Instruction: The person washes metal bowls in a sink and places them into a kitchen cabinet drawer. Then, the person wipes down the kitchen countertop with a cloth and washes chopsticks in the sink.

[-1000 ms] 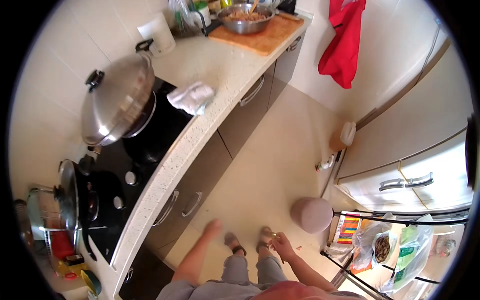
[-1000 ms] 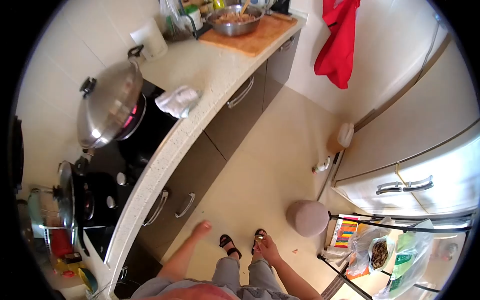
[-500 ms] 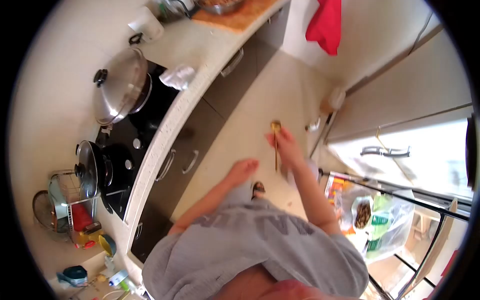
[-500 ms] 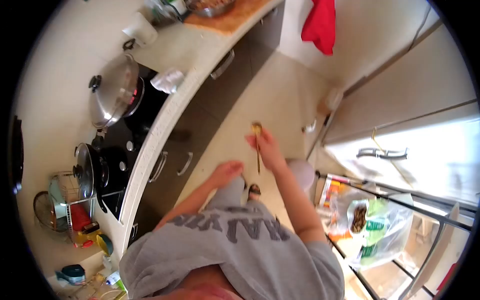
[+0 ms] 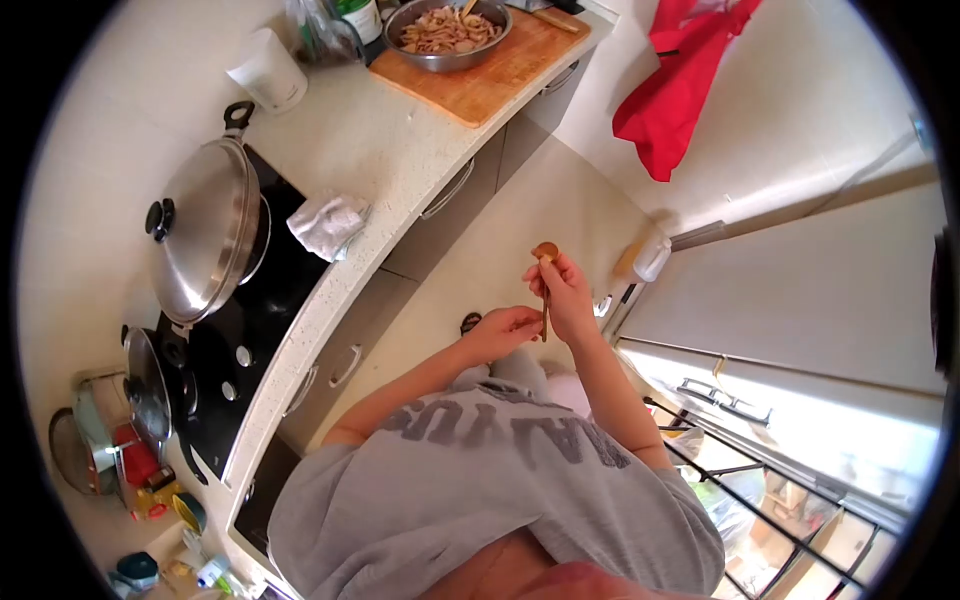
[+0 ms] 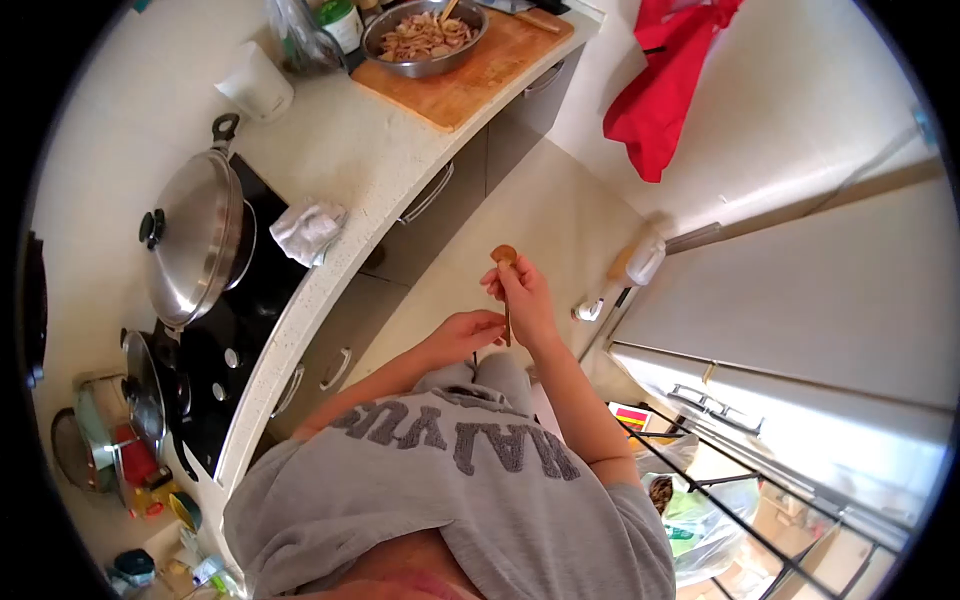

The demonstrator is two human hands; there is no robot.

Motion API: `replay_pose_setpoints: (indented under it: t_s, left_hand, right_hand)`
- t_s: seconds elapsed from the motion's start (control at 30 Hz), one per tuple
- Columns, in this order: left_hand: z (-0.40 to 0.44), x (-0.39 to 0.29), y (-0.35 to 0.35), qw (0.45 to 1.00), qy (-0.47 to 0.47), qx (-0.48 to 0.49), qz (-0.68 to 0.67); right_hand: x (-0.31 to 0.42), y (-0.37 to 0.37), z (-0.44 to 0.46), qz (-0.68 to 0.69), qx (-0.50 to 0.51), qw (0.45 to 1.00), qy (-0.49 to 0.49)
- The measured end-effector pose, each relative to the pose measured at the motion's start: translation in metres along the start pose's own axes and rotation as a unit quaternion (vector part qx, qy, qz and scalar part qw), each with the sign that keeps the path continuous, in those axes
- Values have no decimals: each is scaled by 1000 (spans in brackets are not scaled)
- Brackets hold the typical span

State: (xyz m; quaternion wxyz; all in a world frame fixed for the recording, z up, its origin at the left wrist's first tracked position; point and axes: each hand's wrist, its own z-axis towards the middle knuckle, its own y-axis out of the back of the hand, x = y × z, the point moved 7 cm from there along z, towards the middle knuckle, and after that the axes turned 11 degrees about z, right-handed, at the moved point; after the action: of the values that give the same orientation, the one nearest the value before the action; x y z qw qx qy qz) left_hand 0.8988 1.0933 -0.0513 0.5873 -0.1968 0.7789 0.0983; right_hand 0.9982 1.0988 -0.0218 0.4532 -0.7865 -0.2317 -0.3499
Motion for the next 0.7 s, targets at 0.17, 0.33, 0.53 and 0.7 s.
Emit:
replay_pose_setpoints:
  t_s: [0.17,0.33,0.53,0.7]
  left_hand:
    - [30,-13,5,997,14,-37,59]
    - [55,-46,21,989,13,-88,119]
    - [147,-56,19,984,-15,-133,117]
    - [208,-97,28,986,-36,-103,130]
  right_hand:
    - [19,16,35,-25,-58,998,-26]
    - [77,100,80,-80,-139,986,52]
    - [145,153,121,-513,13,857,43]
    - [158,88,146,-157,67,981,-92]
